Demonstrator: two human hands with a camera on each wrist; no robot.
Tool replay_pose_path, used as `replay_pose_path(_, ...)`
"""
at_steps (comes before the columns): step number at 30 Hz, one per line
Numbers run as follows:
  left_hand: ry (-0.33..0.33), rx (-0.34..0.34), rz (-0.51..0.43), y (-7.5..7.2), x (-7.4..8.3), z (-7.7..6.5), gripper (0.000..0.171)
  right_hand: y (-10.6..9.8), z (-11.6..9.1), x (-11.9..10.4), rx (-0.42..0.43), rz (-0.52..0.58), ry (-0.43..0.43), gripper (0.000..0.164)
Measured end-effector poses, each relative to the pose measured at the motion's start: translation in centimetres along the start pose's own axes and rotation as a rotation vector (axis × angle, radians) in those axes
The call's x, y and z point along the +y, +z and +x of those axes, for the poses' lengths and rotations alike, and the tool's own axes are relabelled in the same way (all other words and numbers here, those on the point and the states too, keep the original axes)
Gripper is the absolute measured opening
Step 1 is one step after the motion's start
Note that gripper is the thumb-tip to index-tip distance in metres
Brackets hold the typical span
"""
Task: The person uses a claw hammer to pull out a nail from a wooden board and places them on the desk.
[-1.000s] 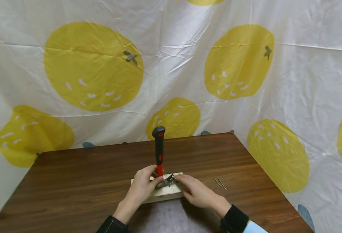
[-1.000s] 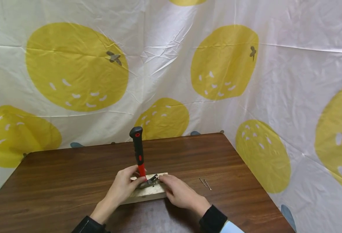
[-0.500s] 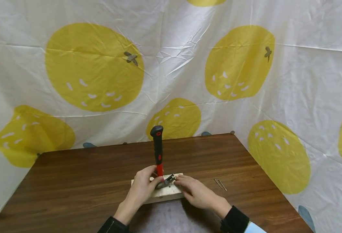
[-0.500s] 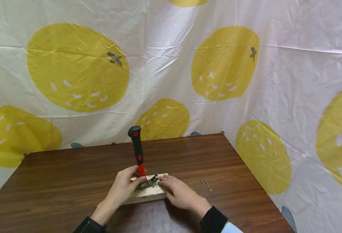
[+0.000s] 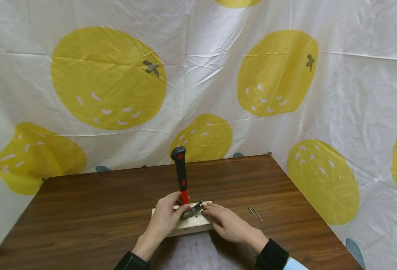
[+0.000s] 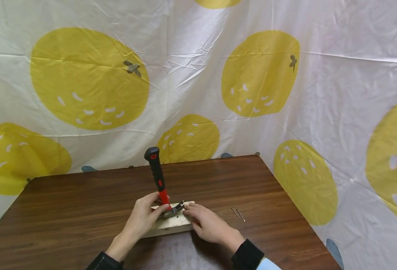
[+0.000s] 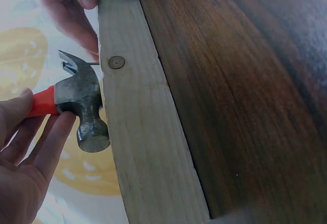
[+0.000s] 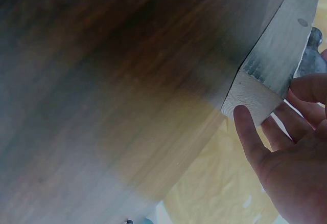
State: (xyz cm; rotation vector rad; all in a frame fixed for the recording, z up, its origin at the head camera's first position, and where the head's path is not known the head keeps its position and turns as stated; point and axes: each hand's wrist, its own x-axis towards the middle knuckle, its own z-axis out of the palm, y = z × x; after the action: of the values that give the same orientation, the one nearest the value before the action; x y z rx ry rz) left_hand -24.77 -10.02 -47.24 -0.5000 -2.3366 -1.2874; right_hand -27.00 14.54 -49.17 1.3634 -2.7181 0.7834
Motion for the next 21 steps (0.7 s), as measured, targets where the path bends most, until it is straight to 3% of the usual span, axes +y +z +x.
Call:
replay_pose_path(10, 0.004, 0.045, -0.038, -0.15, -0.16, -0.1, 0.023, -0.14, 0.18, 0.07, 0.0, 0.023, -0.004, 0.04)
replay_pose_path(21, -0.046, 0.046, -0.09, -0.28, -0.35, -0.22, 0.021, -0.07, 0.01, 0.19, -0.005, 0.032, -0.001, 0.039)
